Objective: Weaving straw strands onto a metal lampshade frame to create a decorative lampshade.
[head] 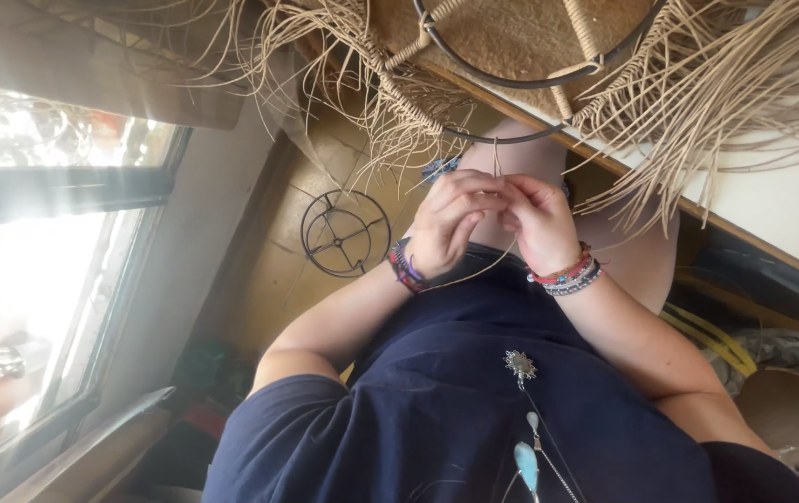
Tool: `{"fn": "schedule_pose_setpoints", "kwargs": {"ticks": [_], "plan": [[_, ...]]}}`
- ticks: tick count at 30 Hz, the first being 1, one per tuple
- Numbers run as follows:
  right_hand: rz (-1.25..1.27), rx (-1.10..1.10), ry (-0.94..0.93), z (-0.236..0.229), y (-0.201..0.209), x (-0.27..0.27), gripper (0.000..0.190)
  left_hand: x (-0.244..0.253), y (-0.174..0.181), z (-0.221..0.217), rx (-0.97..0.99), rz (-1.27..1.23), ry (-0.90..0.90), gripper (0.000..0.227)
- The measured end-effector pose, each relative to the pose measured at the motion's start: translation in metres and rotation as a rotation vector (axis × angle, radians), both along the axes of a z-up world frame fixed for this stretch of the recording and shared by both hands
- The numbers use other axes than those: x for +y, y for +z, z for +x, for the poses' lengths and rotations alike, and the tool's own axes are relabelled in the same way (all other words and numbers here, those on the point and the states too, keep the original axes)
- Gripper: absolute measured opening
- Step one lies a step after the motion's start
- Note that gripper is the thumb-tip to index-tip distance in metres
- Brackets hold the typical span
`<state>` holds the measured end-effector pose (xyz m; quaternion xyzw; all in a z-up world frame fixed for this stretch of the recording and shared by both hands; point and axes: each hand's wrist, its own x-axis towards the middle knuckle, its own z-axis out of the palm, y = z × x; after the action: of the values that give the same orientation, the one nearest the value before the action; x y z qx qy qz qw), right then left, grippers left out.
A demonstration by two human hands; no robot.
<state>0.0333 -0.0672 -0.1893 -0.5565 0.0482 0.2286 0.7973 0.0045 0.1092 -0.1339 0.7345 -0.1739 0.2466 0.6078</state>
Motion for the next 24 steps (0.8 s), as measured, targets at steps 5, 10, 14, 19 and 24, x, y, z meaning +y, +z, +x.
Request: {"fn": "schedule_pose_setpoints", "kwargs": {"ticks": [5,10,14,19,24], "plan": [[0.05,0.012,-0.02,0.003,0.038,0.021,0.013,-0.025,0.006,0.047,0.13,-0.719,-0.062,0.041],[0.067,0.121,-0.096,0.006,0.029,0.028,0.021,-0.018,0.019,0.087,0.51,-1.6,-0.205,0.045],[0.167,0.187,-0.077,0.011,0.013,0.02,0.025,-0.003,0.011,0.114,0.389,-1.825,-0.371,0.047],[0.14,0.254,-0.057,0.004,0.0,0.013,0.029,0.014,-0.002,0.139,0.232,-1.904,-0.308,0.046],[0.104,0.193,-0.059,0.003,-0.026,0.003,0.033,0.015,0.0,0.148,0.175,-1.871,-0.304,0.045]]}}
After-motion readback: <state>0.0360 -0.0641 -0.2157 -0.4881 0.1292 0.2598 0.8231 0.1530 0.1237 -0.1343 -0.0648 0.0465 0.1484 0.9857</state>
